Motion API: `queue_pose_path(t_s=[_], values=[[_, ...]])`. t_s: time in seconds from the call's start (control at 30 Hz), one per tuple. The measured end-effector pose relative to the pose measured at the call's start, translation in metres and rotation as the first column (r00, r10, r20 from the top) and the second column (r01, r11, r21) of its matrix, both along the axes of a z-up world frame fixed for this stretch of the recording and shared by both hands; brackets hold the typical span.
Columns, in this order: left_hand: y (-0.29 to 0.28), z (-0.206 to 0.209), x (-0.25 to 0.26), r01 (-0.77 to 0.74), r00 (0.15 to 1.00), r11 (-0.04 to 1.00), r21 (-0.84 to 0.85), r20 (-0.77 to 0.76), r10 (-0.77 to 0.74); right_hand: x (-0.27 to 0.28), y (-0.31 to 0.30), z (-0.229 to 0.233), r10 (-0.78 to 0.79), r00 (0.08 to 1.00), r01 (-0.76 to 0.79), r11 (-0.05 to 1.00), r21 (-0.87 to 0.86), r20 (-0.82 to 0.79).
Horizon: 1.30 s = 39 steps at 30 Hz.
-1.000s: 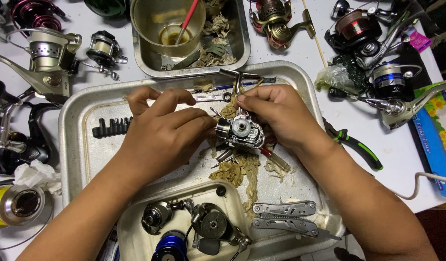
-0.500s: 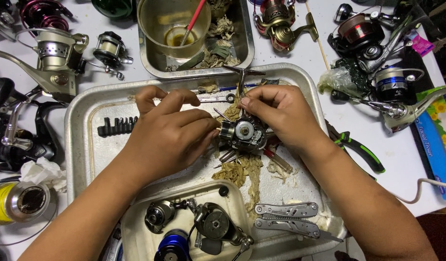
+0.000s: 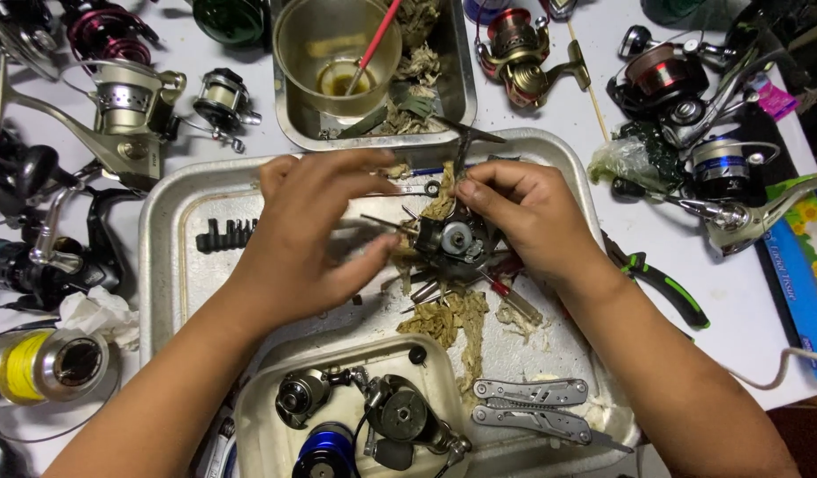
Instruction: The person disassembles a fishing reel, removes small internal components, and cleans them using a brush and liquid in a container. They then reassemble the reel parts on a tray surrounded by other fishing reels and tools.
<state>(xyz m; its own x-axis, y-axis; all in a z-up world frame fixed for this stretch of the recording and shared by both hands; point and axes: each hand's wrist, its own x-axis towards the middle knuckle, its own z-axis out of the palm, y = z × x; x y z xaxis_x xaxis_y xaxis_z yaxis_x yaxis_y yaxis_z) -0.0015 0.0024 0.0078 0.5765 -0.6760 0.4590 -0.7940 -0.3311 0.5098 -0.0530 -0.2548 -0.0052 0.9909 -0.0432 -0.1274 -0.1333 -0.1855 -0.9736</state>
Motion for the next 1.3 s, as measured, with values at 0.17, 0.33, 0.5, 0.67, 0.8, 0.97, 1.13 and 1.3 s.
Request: queue_pose_path(t_s=[0.17, 0.33, 0.5, 0.67, 0.8, 0.97, 1.13, 1.3], values=[[-0.002, 0.008, 0.001, -0.105, 0.855, 0.921, -0.376, -0.507, -0.110, 0.000, 0.003, 0.010, -0.071, 0.997, 0.062, 0.977, 0.205, 0.036], [-0.004, -0.012, 0.011, -0.126, 0.557, 0.963, -0.239, -0.820, -0.131, 0.009, 0.016, 0.028, -0.116, 0.991, 0.127, 0.974, 0.187, -0.065], [-0.010, -0.050, 0.013, -0.275, 0.301, 0.822, -0.499, -0.856, -0.420, 0.021, 0.037, 0.046, -0.060, 0.977, 0.049, 0.997, 0.055, 0.203], [-0.002, -0.010, 0.012, -0.371, 0.394, 0.725, -0.580, -0.806, -0.443, 0.041, 0.056, 0.069, 0.031, 0.966, -0.020, 0.999, -0.048, 0.255], [0.005, -0.011, 0.024, -0.381, 0.466, 0.672, -0.636, -0.759, -0.455, 0.055, 0.044, 0.064, 0.040, 0.976, -0.026, 0.997, -0.072, 0.212], [0.013, 0.018, 0.028, -0.453, 0.530, 0.577, -0.679, -0.726, -0.438, 0.056, 0.034, 0.071, 0.065, 0.938, 0.026, 0.966, -0.257, 0.340], [0.038, 0.030, 0.028, -0.512, 0.584, 0.488, -0.707, -0.703, -0.405, 0.033, 0.041, 0.063, 0.334, 0.934, -0.176, 0.733, -0.657, 0.123], [0.067, 0.040, 0.007, -0.597, 0.515, 0.500, -0.627, -0.778, -0.361, 0.022, 0.035, 0.021, 0.629, 0.747, -0.388, 0.147, -0.910, -0.217]])
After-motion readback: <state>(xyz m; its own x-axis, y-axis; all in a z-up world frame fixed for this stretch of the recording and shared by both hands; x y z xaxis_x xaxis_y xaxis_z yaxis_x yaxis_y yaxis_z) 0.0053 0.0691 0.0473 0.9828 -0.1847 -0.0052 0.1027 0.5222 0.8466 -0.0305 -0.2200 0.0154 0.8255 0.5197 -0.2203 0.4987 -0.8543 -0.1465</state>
